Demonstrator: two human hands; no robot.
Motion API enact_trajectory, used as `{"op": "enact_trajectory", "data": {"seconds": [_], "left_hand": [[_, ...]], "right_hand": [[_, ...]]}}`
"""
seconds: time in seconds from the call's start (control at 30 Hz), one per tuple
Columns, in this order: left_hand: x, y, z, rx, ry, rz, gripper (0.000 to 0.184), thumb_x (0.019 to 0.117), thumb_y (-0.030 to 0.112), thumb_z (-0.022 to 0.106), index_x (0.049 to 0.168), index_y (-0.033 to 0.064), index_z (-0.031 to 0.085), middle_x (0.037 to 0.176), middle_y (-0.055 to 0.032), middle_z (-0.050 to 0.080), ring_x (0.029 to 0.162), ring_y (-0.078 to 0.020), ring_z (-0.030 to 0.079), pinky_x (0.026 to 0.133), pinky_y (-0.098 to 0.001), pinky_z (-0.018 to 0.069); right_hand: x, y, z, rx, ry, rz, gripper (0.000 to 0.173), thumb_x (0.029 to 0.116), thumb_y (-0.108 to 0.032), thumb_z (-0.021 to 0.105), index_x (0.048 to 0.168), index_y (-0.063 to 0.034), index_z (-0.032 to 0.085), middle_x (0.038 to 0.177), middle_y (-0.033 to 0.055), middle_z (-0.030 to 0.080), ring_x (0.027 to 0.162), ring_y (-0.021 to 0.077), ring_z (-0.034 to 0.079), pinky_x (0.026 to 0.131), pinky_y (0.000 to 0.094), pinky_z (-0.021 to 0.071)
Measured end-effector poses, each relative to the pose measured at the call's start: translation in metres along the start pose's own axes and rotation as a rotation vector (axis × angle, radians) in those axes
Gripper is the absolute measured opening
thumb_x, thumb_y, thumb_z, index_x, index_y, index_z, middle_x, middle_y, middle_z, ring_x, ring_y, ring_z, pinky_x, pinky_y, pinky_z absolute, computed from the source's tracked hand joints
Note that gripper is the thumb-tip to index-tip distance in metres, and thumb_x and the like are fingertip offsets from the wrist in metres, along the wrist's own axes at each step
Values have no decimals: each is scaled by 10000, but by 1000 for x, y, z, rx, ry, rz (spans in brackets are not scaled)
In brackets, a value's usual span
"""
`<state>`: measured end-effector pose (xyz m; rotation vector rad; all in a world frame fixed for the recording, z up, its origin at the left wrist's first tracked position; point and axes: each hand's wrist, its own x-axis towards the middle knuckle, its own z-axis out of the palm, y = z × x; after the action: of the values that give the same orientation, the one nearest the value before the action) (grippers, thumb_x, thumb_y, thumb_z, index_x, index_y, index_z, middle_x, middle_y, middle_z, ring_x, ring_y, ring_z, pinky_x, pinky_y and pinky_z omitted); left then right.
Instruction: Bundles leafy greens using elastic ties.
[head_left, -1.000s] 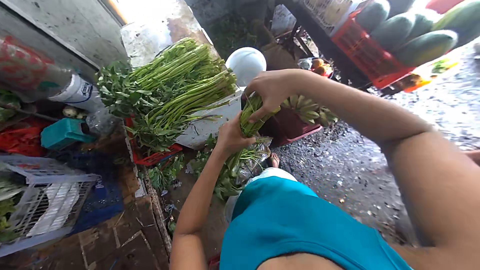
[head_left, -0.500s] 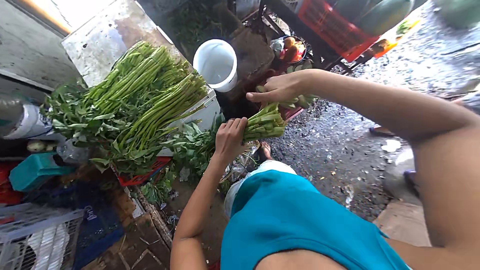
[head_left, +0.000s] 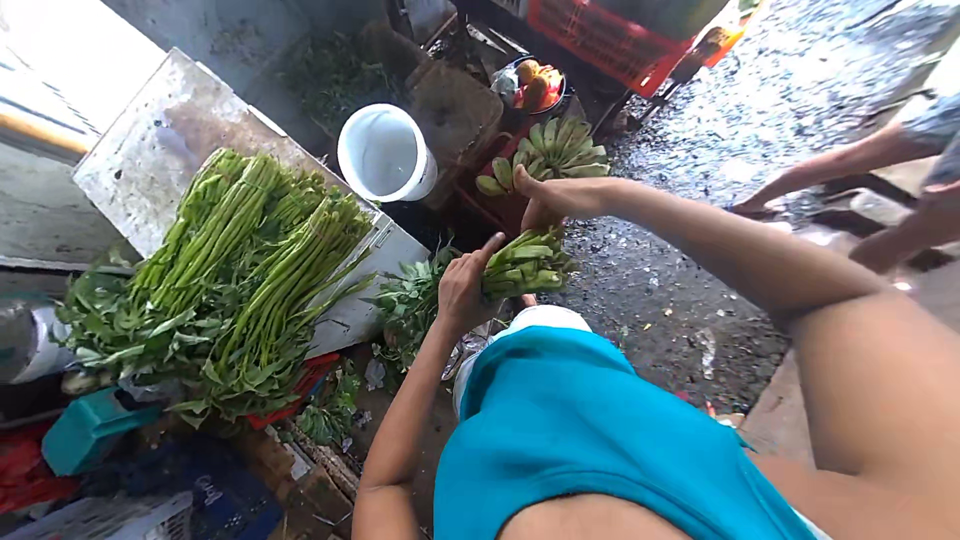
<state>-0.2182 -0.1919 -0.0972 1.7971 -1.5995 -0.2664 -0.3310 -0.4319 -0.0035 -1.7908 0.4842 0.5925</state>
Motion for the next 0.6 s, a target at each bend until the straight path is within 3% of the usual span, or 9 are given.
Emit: {"op": "enact_trajectory", "data": {"seconds": [0.03, 0.1, 0.13, 0.23, 0.3, 0.37, 0.4, 0.5, 0.6], "left_hand": [[5, 3, 2, -49, -13, 19, 921, 654, 195, 866, 1492, 82, 502, 1181, -128, 710, 1081, -305, 681, 964, -517, 530], [16, 5, 7, -202, -45, 15, 851, 680, 208, 883, 1448, 70, 543, 1244, -131, 685, 1145, -278, 655, 999, -497, 525], [21, 5, 12, -294, -52, -14, 821, 680, 179, 891, 1414, 37, 552, 1265, -139, 672, 1178, -257, 645, 1032, -479, 524], [33, 8, 24, -479, -35, -267, 809, 664, 66, 893, 1380, -3, 523, 1247, -117, 671, 1159, -159, 659, 1025, -390, 558], [43, 7, 31, -507, -43, -449, 821, 647, 29, 896, 1376, 29, 517, 1208, -95, 687, 1120, -136, 671, 995, -375, 571], [50, -1, 38, -567, -97, -519, 804, 624, -6, 893, 1350, 35, 549, 1191, -95, 694, 1105, -143, 675, 986, -378, 571], [53, -5, 40, -625, -127, -528, 796, 602, -17, 889, 1329, 28, 569, 1178, -92, 700, 1090, -142, 680, 970, -371, 581], [71, -14, 39, -805, -164, -584, 730, 569, -77, 855, 1248, 10, 600, 1112, -84, 719, 1013, -149, 701, 911, -366, 600], [91, -26, 38, -874, -169, -600, 677, 602, -109, 812, 1237, 11, 608, 1106, -100, 720, 994, -178, 702, 901, -393, 598]], "right_hand": [[4, 14, 4, 138, 11, -52, 1024, 1005, -705, -27, 1039, 4, 710, 919, 149, 714, 879, 239, 694, 834, 464, 551], [22, 39, 19, 426, 46, -177, 999, 994, -711, -54, 850, -74, 701, 732, 33, 715, 692, 122, 703, 654, 339, 586], [27, 46, 25, 536, 53, -226, 987, 994, -712, -50, 826, -87, 695, 716, 11, 717, 677, 102, 707, 646, 327, 602], [37, 63, 30, 631, 188, -309, 880, 1018, -666, -31, 845, -121, 639, 700, -13, 667, 640, 78, 651, 602, 291, 569], [41, 76, 26, 583, 340, -233, 870, 1043, -646, 3, 906, -63, 634, 694, 41, 610, 597, 140, 586, 567, 339, 520], [37, 83, 17, 572, 444, -143, 850, 1055, -636, 33, 901, -47, 626, 659, 43, 586, 572, 149, 569, 567, 347, 513], [35, 85, 12, 623, 473, -126, 816, 1066, -622, 57, 932, -56, 628, 631, 21, 565, 547, 129, 545, 555, 328, 497], [34, 89, -4, 914, 453, -224, 733, 1084, -555, 38, 1254, -99, 586, 550, -61, 551, 441, 28, 468, 461, 207, 420], [33, 80, -2, 946, 569, -441, 515, 1119, -349, 146, 1360, -102, 528, 591, -51, 560, 465, 48, 513, 471, 215, 471]]}}
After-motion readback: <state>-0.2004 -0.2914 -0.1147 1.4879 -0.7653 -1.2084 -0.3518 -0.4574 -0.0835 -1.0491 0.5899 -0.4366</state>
